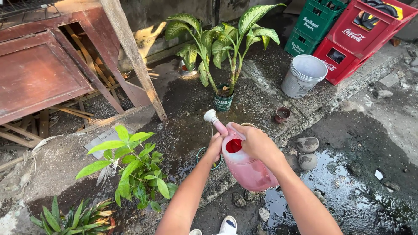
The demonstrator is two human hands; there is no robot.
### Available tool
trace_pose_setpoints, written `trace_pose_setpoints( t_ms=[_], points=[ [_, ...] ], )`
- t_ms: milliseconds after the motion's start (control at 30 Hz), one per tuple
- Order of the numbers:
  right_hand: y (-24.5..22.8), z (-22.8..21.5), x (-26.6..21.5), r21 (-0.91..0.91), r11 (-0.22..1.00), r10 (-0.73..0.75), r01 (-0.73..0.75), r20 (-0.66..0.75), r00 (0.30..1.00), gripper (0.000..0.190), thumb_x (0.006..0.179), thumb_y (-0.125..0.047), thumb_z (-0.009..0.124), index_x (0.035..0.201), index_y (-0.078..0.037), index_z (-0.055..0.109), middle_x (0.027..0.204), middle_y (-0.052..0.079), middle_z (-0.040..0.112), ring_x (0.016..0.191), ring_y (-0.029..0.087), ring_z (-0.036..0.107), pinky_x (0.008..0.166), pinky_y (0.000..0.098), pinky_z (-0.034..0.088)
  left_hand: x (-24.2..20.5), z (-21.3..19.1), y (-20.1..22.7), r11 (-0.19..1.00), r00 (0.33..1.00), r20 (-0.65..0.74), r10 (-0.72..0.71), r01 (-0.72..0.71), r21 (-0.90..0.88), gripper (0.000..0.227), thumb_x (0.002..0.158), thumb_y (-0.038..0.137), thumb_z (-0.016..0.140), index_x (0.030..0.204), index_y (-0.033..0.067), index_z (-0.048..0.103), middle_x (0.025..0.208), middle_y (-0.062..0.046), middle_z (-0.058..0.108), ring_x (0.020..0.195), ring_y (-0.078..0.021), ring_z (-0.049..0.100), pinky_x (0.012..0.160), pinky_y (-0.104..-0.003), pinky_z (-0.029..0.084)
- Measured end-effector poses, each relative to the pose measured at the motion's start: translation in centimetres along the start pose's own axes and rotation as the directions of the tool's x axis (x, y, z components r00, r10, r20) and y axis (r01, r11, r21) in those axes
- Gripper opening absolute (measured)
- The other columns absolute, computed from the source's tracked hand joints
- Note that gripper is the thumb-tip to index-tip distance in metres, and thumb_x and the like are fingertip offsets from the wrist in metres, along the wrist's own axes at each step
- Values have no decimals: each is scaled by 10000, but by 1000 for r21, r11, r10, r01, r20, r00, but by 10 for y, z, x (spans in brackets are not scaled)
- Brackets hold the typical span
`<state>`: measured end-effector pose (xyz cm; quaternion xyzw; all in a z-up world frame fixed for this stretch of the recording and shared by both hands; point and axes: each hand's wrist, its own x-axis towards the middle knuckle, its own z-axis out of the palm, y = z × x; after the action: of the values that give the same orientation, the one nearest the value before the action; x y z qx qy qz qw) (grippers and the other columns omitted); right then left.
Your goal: Watering various potted plants using a watering can in an outdoor area
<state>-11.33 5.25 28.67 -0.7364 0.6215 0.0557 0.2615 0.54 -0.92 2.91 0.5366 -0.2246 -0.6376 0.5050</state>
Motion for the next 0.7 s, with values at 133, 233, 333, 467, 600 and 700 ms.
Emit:
trace_pose_setpoints(
  t_ms=[133, 233, 333, 467, 600, 700],
  points=[
    [0, -3, -10, 96, 995, 34, -29, -43, 999, 715, 919, -140, 517, 1531, -487, 392, 1508, 63, 549, 1307, 410, 572, 1105, 524, 490, 6, 1, 12, 999, 1000, 6, 22, -22, 49, 534, 851, 318, 677, 1353, 140, 642, 1096, -159, 719, 784, -228, 715, 551, -361, 628],
    [-10, -16, -33, 151, 987, 65, -54, -69, 996, 708, 914, -163, 517, 1518, -509, 388, 1527, -3, 533, 1320, 397, 562, 1116, 524, 479, 2, 5, 31, 991, 999, -10, 43, -42, 127, 646, 879, 312, 658, 1487, 140, 521, 1209, -148, 682, 798, -217, 726, 564, -311, 631],
    [-16, -21, -48, 207, 974, 114, -91, -97, 989, 696, 926, -171, 511, 1520, -511, 381, 1506, 50, 549, 1315, 417, 560, 1139, 528, 468, -16, 13, 56, 981, 999, 7, 53, -53, 185, 767, 864, 350, 683, 1555, 145, 421, 1459, -192, 558, 1122, -306, 689, 777, -404, 641],
    [-25, -26, -59, 268, 955, 174, -130, -147, 974, 688, 925, -208, 521, 1496, -569, 393, 1437, 113, 597, 1299, 415, 567, 1141, 509, 463, -50, 26, 94, 954, 994, 48, 97, -107, 279, 806, 860, 403, 664, 1570, 145, 384, 1559, -192, 454, 1369, -347, 520, 1056, -455, 513],
    [-15, -20, -66, 331, 928, 240, -168, -189, 952, 672, 921, -216, 532, 1485, -563, 422, 1351, 213, 637, 1277, 442, 576, 1136, 515, 461, -53, 32, 105, 898, 981, 131, 146, -186, 398, 806, 852, 449, 644, 1578, 212, 384, 1554, -109, 494, 1401, -293, 503, 1134, -433, 446],
    [-20, -23, -73, 359, 909, 304, -210, -228, 925, 662, 916, -250, 536, 1464, -604, 424, 1319, 195, 659, 1262, 414, 595, 1120, 492, 476, -36, 38, 100, 882, 967, 185, 172, -235, 408, 813, 863, 432, 629, 1585, 164, 368, 1446, -155, 598, 1358, -302, 552, 1088, -426, 483]
  ],
)
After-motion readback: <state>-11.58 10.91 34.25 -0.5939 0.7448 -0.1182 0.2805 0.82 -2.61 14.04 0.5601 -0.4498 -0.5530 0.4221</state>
